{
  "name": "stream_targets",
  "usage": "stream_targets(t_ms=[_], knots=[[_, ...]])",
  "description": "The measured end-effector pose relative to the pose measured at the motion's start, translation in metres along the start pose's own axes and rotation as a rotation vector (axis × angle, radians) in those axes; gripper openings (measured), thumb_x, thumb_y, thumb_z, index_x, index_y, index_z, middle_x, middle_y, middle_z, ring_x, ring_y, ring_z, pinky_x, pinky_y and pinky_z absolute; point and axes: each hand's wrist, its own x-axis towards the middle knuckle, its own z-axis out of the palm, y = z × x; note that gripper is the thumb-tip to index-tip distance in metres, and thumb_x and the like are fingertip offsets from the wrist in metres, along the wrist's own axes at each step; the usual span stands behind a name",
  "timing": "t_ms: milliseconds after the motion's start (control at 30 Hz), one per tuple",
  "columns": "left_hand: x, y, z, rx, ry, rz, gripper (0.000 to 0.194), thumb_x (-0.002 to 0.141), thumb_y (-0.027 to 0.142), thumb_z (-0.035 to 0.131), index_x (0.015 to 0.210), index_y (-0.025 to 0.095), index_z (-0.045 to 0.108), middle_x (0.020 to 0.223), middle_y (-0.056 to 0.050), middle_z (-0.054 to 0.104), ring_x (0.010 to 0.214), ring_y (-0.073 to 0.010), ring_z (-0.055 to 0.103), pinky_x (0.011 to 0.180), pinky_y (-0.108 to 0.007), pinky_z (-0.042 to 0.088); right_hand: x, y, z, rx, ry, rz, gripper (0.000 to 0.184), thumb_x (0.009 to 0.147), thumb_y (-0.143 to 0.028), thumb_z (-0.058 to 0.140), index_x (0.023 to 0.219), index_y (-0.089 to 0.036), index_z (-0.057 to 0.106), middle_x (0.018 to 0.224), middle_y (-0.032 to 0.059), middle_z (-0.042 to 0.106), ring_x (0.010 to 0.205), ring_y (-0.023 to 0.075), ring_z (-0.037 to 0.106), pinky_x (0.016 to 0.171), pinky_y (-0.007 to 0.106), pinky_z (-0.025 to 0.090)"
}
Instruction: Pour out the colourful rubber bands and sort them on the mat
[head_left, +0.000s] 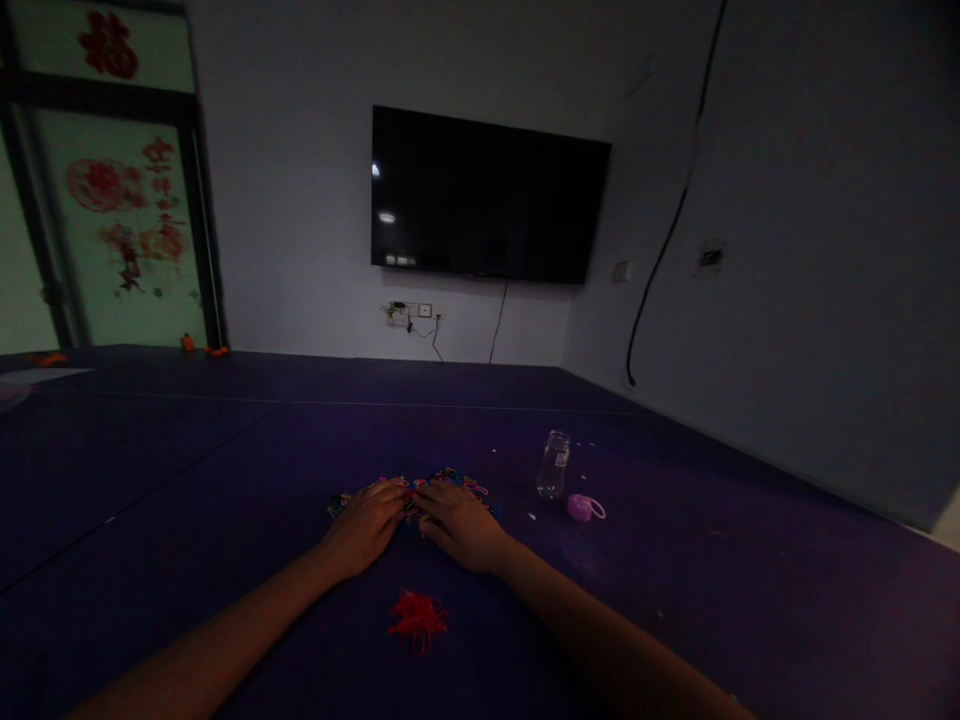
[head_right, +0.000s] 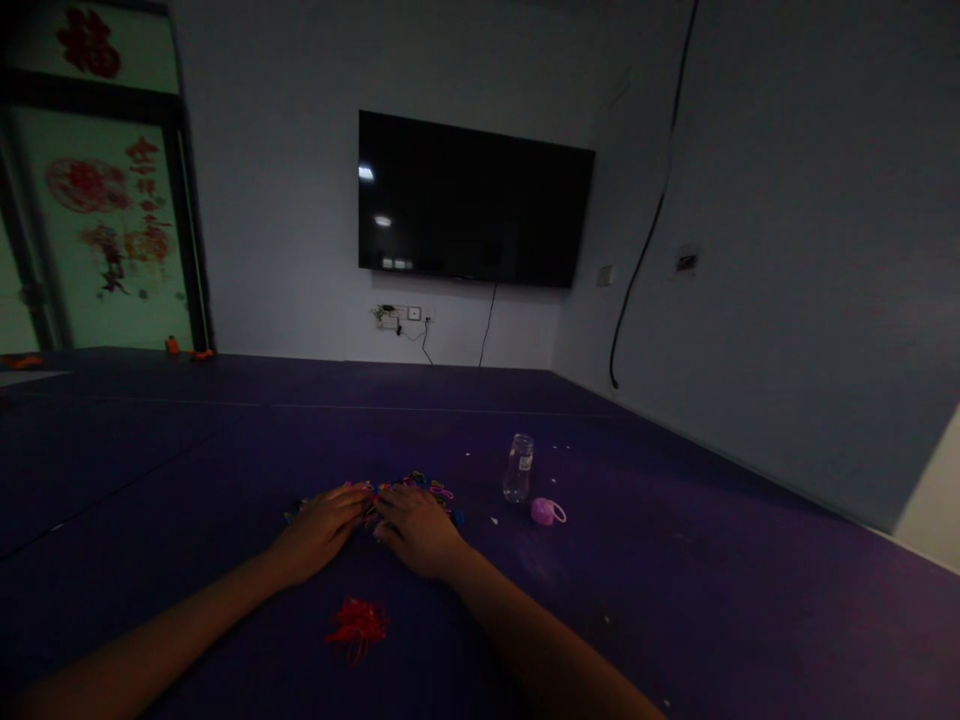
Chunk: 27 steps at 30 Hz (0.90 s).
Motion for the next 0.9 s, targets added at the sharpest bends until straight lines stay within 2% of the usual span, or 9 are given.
stream_targets(t_ms=[300, 633, 900], knots=[[0.0024, 0.0019, -0.0014, -0.022, -0.054, 0.027, 0.032, 0.089, 0.014, 0.04, 0.114, 0.018, 0.059, 0.122, -0.007, 0.062, 0.119, -0.0205, 0.049, 0.103, -0.041, 0.036, 0.0011, 0.0045, 0.0059, 0.009, -0.044, 0.015, 0.048, 0.095, -0.043, 0.035, 0.135, -0.018, 0.044, 0.143, 0.0098, 0.039, 0.134, 0.0263, 0.028, 0.108, 0.048, 0.025], [0.003, 0.0036, -0.0046, -0.052, -0.1, 0.005, 0.033, 0.09, 0.016, 0.04, 0.118, 0.019, 0.058, 0.121, -0.006, 0.062, 0.121, -0.0221, 0.048, 0.102, -0.045, 0.036, 0.0009, 0.0054, 0.0043, 0.048, -0.055, 0.042, 0.049, 0.092, -0.048, 0.04, 0.132, -0.02, 0.048, 0.143, 0.0101, 0.04, 0.133, 0.0282, 0.031, 0.107, 0.048, 0.027], [0.0013, 0.0011, -0.002, -0.074, -0.087, 0.02, 0.034, 0.09, 0.017, 0.04, 0.119, 0.023, 0.058, 0.122, -0.006, 0.062, 0.122, -0.0224, 0.048, 0.101, -0.046, 0.037, 0.0008, 0.0065, 0.0067, 0.043, -0.033, 0.039, 0.05, 0.091, -0.049, 0.042, 0.133, -0.022, 0.046, 0.14, 0.01, 0.043, 0.131, 0.0279, 0.034, 0.105, 0.048, 0.028]])
